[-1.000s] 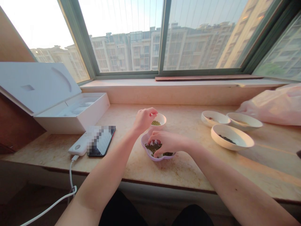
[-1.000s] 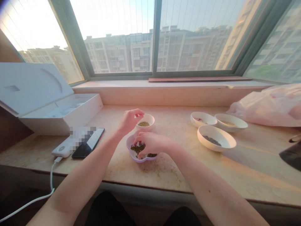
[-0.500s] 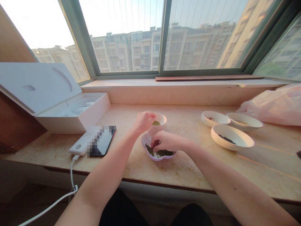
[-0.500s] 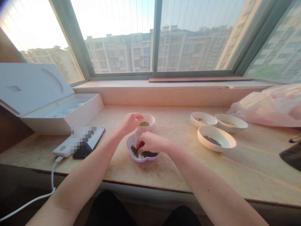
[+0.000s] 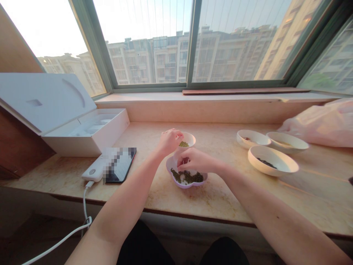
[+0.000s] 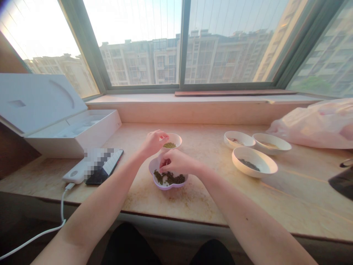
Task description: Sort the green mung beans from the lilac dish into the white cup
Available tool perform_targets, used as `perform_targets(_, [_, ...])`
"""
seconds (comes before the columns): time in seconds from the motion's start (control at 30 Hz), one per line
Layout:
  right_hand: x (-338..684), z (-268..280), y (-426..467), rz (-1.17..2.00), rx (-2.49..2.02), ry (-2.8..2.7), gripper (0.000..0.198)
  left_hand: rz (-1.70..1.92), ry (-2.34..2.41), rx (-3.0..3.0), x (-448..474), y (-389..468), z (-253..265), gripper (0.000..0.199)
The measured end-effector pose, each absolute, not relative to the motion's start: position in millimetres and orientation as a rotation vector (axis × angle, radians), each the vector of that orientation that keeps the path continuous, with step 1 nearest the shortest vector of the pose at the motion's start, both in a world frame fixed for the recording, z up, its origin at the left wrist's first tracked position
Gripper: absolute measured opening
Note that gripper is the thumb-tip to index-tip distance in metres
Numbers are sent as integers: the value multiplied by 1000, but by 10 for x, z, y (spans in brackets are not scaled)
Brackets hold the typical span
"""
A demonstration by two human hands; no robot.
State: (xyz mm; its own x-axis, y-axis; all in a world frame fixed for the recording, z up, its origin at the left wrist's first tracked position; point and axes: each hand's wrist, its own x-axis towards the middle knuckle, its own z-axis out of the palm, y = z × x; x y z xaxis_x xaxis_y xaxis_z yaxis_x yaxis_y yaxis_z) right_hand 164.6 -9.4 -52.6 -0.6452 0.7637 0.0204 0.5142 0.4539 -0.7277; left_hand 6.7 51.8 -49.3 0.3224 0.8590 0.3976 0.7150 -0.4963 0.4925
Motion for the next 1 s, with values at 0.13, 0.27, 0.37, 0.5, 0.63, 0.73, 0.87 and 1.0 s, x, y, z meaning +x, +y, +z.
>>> perform_targets(0.13, [1657, -502, -77, 1141, -1027, -2186, 13, 933, 1426, 2383, 68, 525, -494, 25])
perform_targets(0.27, [1675, -489, -60, 1308, -1058, -1969, 20, 944, 1423, 2406, 73, 549, -501, 25])
perform_targets(0.37, [1689, -445, -59, 1439, -979, -1800, 20, 950, 1408, 2402, 75, 547, -501, 24])
perform_targets(0.5, [1730, -336, -87, 1535, -807, -1618, 16, 938, 1360, 2392, 66, 484, -469, 23])
perform_targets(0.63, [1795, -242, -126, 1620, -572, -1501, 18, 919, 1345, 2371, 53, 417, -413, 22])
perform_targets(0.73, [1826, -196, -150, 1645, -423, -1441, 23, 906, 1391, 2350, 57, 408, -392, 23])
perform_targets(0.87, [1835, -142, -182, 1642, -363, -1401, 32, 889, 1469, 2341, 69, 422, -394, 23])
perform_targets(1.0, [1843, -128, -197, 1646, -354, -1417, 37, 862, 1492, 2365, 73, 414, -394, 23])
